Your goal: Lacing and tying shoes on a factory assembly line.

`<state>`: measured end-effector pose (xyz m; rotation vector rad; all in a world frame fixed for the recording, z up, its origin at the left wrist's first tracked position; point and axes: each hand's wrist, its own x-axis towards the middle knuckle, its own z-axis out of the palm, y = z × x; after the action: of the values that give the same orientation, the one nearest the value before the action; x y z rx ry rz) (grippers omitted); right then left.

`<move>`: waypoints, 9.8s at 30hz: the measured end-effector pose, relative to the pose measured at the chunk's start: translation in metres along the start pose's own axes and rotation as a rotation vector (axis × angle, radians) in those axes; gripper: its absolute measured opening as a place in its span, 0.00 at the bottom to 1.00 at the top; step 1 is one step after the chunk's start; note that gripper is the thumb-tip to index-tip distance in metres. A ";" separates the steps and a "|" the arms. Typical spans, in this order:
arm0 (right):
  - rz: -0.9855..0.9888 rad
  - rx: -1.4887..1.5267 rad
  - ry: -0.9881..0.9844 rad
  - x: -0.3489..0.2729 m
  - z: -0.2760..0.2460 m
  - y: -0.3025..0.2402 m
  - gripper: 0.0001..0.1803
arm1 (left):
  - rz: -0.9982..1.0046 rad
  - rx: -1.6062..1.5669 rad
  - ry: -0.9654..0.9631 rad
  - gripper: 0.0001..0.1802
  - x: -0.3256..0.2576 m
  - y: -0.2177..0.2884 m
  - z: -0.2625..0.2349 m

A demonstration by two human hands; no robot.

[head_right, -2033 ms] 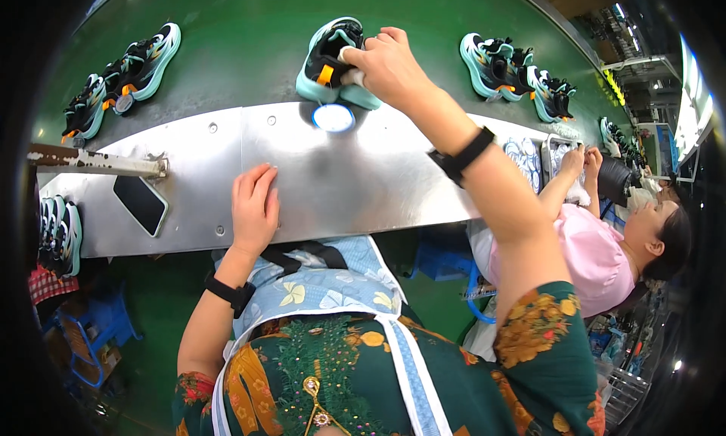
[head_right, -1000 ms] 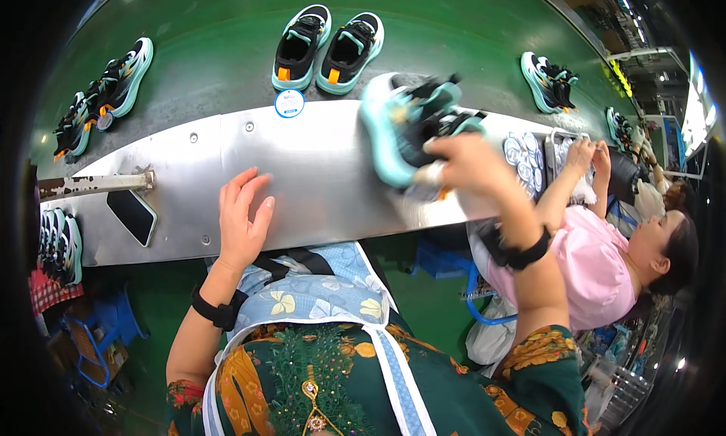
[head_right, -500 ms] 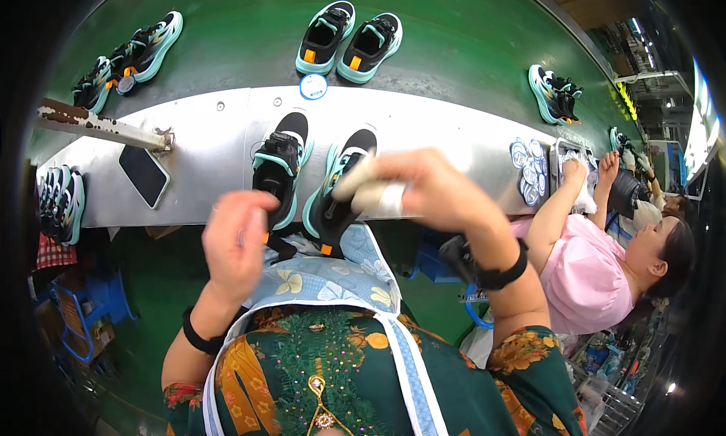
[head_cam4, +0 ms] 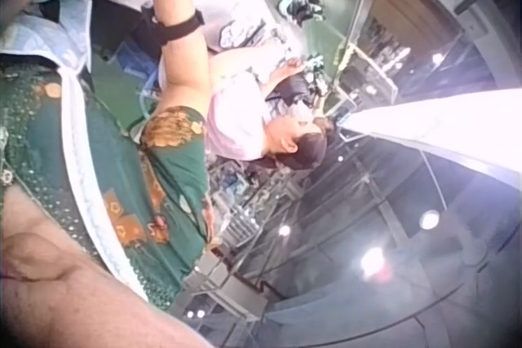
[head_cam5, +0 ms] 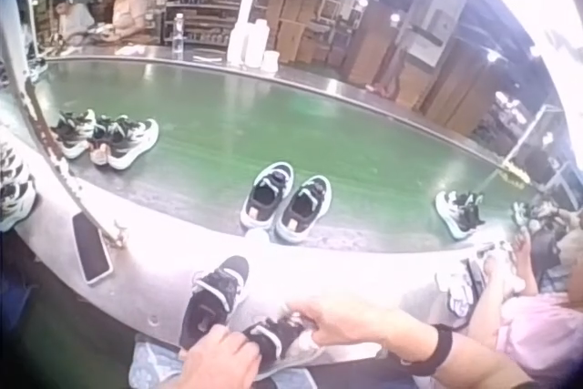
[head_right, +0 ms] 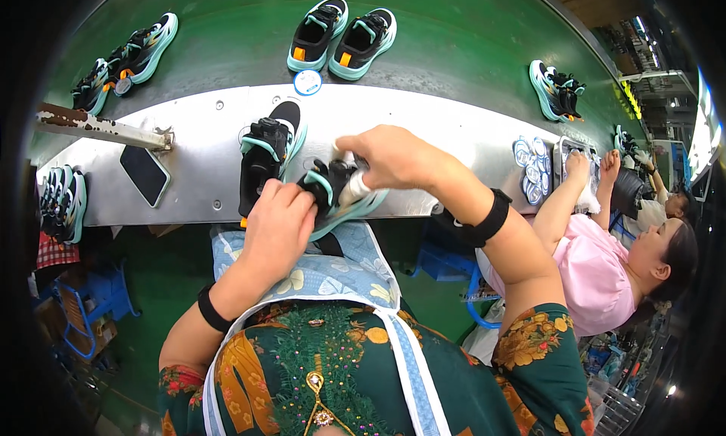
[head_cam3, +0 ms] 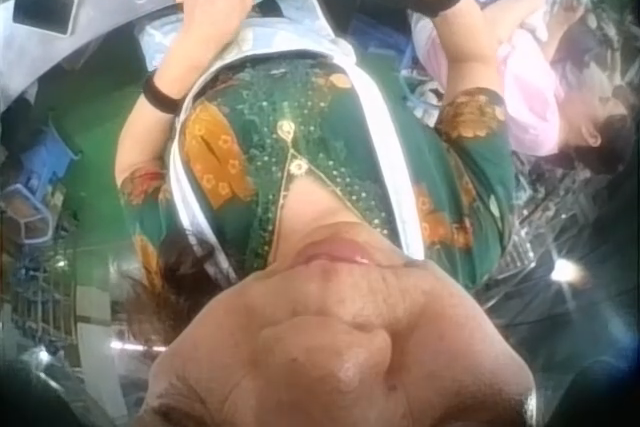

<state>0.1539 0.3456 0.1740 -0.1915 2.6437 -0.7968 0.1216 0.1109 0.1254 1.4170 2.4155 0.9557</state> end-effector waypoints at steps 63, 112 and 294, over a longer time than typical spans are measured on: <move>0.152 -0.209 0.352 -0.014 0.046 -0.014 0.20 | -0.547 -0.799 -0.206 0.14 0.014 -0.004 0.014; 0.095 0.412 0.240 -0.015 0.029 -0.005 0.23 | -0.644 -0.753 -0.319 0.17 0.024 0.000 0.004; -0.181 -0.295 0.444 0.042 0.075 -0.070 0.26 | -0.723 -0.718 -0.159 0.13 -0.011 -0.058 -0.038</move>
<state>0.1452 0.2399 0.1422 -0.3740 3.1988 -0.5447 0.0689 0.0657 0.1179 0.3188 1.8948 1.2335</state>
